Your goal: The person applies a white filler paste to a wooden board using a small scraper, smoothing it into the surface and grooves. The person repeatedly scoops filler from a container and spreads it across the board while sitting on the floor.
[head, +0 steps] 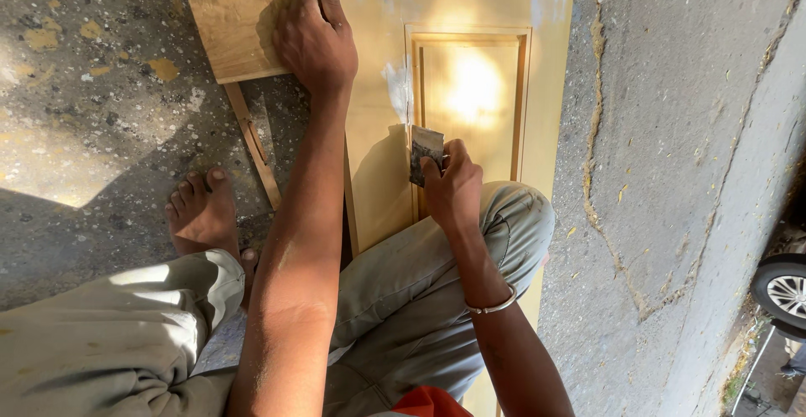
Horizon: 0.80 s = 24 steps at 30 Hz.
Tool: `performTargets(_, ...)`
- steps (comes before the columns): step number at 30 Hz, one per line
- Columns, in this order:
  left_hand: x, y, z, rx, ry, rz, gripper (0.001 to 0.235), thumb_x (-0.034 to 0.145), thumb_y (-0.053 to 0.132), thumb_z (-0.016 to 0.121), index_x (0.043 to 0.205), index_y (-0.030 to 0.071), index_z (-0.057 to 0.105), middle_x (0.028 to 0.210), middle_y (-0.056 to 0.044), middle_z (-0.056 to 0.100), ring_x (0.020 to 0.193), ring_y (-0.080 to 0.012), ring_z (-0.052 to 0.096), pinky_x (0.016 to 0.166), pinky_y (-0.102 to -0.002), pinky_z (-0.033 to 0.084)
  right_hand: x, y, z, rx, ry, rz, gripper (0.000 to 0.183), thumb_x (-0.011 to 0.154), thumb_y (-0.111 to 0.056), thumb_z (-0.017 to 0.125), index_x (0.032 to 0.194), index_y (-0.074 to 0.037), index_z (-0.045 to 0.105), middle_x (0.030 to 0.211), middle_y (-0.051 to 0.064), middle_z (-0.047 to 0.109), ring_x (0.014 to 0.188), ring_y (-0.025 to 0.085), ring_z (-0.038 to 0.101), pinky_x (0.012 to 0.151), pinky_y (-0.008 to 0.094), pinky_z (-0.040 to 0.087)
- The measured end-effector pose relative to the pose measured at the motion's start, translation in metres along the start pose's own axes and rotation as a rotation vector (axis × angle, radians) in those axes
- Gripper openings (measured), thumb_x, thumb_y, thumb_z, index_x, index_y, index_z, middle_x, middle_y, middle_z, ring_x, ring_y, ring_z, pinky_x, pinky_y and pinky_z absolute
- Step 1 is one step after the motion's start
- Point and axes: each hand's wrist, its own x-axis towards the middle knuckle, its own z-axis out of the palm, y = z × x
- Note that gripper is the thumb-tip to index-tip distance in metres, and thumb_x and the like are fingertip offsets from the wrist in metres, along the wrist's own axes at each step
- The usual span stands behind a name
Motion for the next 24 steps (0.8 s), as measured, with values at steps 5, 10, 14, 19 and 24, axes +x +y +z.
performTargets(5, -0.001, -0.004, 0.001, -0.034, 0.034, 0.035, 0.050, 0.110, 0.041, 0.045, 0.079, 0.006, 0.062, 0.081, -0.014, 0.070, 0.085, -0.0335, 0.068, 0.079, -0.052, 0.048, -0.001, 0.003, 0.004, -0.074, -0.019, -0.062, 0.018, 0.092, -0.014, 0.067, 0.093, 0.002, 0.058, 0.065, 0.019, 0.064, 0.051, 0.029, 0.062, 0.054, 0.044, 0.049)
performTargets(10, -0.001, -0.004, 0.004, -0.047, 0.005, 0.030, 0.049, 0.111, 0.041, 0.043, 0.080, 0.007, 0.062, 0.080, -0.011, 0.070, 0.083, -0.0304, 0.069, 0.080, -0.051, 0.049, 0.001, 0.007, 0.010, -0.116, -0.043, 0.035, 0.023, 0.094, -0.019, 0.066, 0.087, 0.001, 0.056, 0.062, 0.018, 0.063, 0.048, 0.029, 0.062, 0.052, 0.045, 0.049)
performTargets(14, -0.001, -0.003, 0.001, -0.031, 0.041, 0.048, 0.050, 0.112, 0.042, 0.043, 0.078, 0.008, 0.059, 0.081, -0.012, 0.069, 0.084, -0.0310, 0.068, 0.080, -0.051, 0.049, 0.007, 0.005, 0.019, -0.164, 0.021, -0.012, 0.027, 0.098, -0.020, 0.065, 0.086, 0.001, 0.053, 0.060, 0.020, 0.058, 0.047, 0.032, 0.058, 0.052, 0.047, 0.046)
performTargets(19, -0.001, 0.000, -0.001, -0.011, -0.008, 0.004, 0.050, 0.110, 0.042, 0.045, 0.075, 0.008, 0.058, 0.077, -0.010, 0.067, 0.081, -0.0302, 0.067, 0.077, -0.051, 0.049, 0.014, 0.001, 0.022, -0.126, 0.076, -0.036, 0.025, 0.097, -0.018, 0.065, 0.087, 0.001, 0.052, 0.061, 0.021, 0.056, 0.047, 0.032, 0.057, 0.051, 0.047, 0.045)
performTargets(24, 0.000, 0.002, -0.002, -0.025, 0.019, 0.009, 0.050, 0.111, 0.042, 0.045, 0.075, 0.009, 0.057, 0.078, -0.009, 0.067, 0.081, -0.0293, 0.066, 0.076, -0.050, 0.048, 0.020, -0.005, 0.023, -0.116, 0.096, -0.041, 0.028, 0.097, -0.019, 0.066, 0.086, 0.002, 0.051, 0.060, 0.021, 0.055, 0.048, 0.034, 0.057, 0.052, 0.046, 0.045)
